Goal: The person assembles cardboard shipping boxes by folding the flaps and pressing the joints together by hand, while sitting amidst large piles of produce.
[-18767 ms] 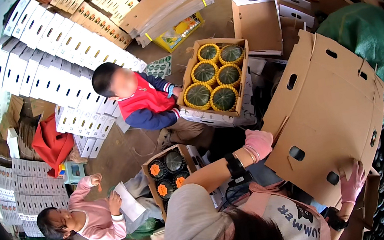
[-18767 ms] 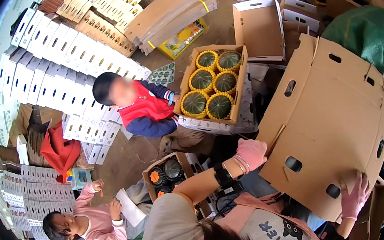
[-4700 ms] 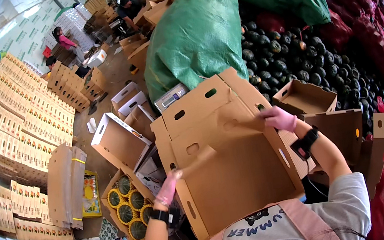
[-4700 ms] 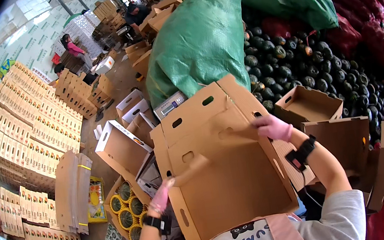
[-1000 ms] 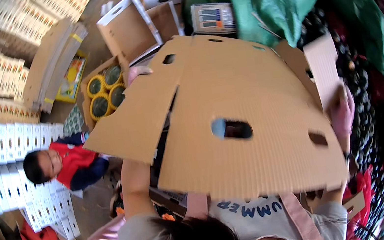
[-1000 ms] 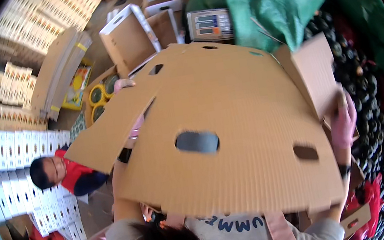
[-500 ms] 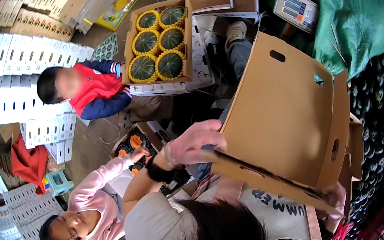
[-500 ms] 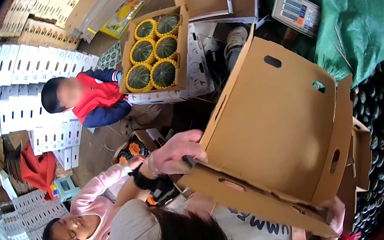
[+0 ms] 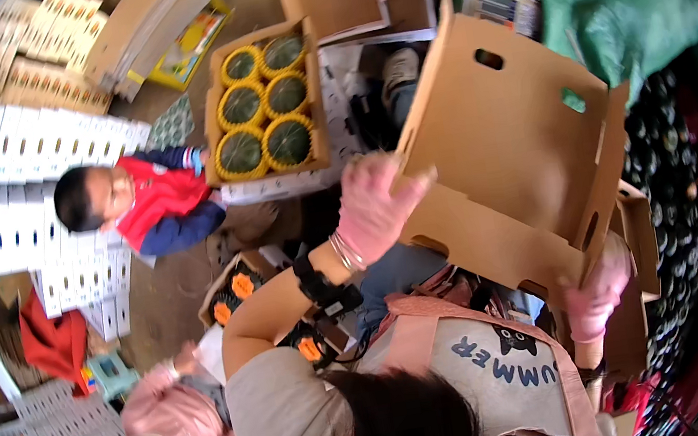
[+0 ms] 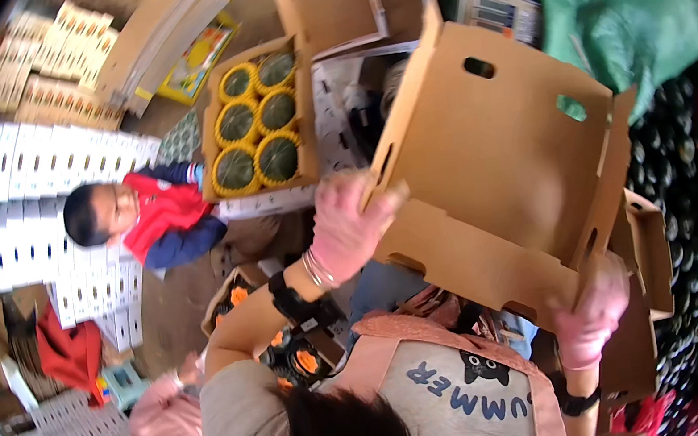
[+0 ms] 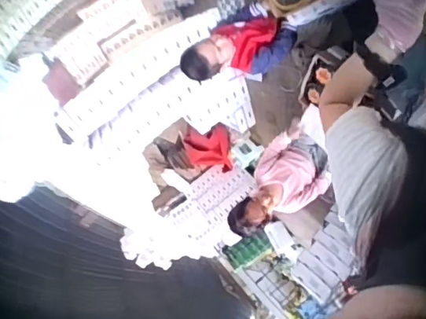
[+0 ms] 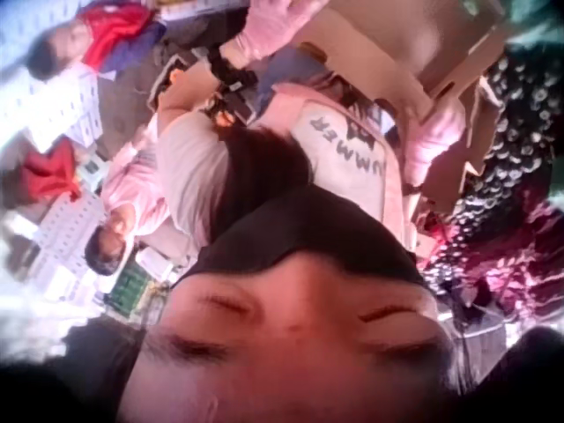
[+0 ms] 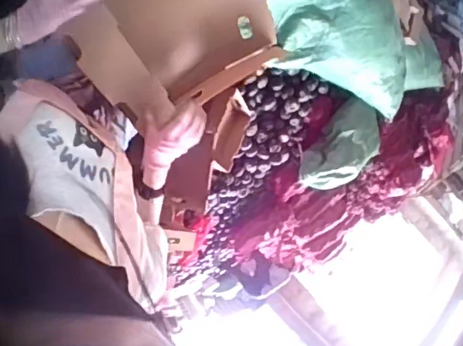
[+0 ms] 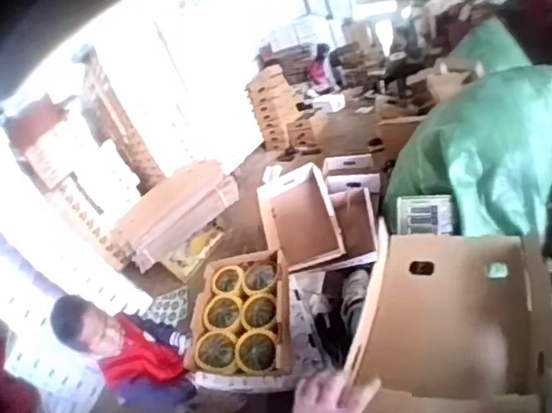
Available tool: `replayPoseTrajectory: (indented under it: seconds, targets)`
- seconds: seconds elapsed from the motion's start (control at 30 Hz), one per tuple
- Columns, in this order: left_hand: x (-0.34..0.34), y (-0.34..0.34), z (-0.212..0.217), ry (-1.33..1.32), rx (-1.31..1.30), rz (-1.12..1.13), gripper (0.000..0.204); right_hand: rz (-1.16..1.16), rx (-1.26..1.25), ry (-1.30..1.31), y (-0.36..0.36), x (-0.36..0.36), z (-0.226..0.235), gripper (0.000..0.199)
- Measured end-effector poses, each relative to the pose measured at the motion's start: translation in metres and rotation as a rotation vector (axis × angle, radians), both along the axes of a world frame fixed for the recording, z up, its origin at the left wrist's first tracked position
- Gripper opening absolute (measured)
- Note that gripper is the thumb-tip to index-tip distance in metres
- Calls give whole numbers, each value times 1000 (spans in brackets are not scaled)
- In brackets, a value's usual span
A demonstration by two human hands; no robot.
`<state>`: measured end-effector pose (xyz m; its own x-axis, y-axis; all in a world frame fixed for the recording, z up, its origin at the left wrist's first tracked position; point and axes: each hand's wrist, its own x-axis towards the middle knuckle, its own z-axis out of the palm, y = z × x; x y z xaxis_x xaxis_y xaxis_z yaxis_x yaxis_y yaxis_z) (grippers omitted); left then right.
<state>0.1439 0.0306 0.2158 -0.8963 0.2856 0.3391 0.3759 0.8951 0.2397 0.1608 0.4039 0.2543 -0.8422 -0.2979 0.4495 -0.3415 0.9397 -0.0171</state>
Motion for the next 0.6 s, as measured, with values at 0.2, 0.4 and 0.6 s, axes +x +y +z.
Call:
replayPoseTrajectory:
  seconds: [0.2,0.4,0.6]
  targets:
    - [6,27,-3,-561,-268,-590,65,402,121,-681,-37,6,-10,62]
    - [4,35,-18,-1267,-128,-868,59,554,-79,-1349,-15,20,-48,45]
    - [-22,28,30,-1142,19,-886,61,617,-352,-1296,-7,-1,6,46]
